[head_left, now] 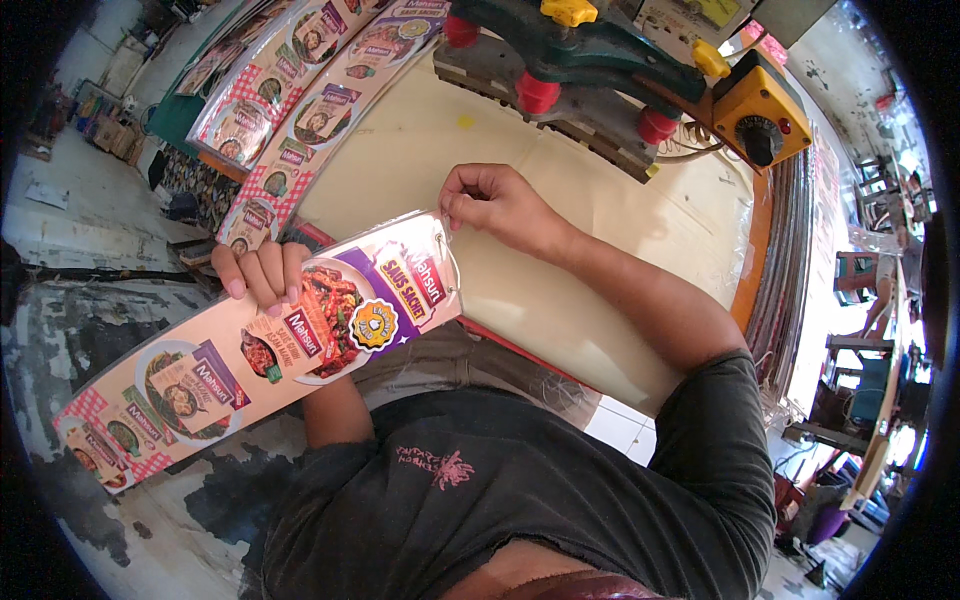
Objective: The person picks up and inspects printed plastic packaging sheets for sauce sachets, peeling off small labels or stickers from the corners by hand.
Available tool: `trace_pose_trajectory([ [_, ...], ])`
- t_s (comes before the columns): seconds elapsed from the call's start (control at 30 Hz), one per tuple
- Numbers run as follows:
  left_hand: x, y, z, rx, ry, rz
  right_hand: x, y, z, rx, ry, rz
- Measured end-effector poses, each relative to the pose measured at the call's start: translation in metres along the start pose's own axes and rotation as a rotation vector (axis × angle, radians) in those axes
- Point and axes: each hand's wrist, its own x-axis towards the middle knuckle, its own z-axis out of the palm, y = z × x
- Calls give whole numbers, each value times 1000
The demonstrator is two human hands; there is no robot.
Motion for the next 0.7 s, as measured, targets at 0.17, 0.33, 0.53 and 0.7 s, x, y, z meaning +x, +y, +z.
trace_pose_trajectory([
  [0.17,0,0,8,41,-49,11,1,4,5,-15,44,-6],
  [0.33,2,1,13,69,-116,33,-1,-6,9,-99,83,37],
  [0.53,3,1,15,79,-194,21,-4,-7,13,-175,139,51],
  [0.7,4,4,16,97,-230,-9,-5,-10,13,-163,144,79],
])
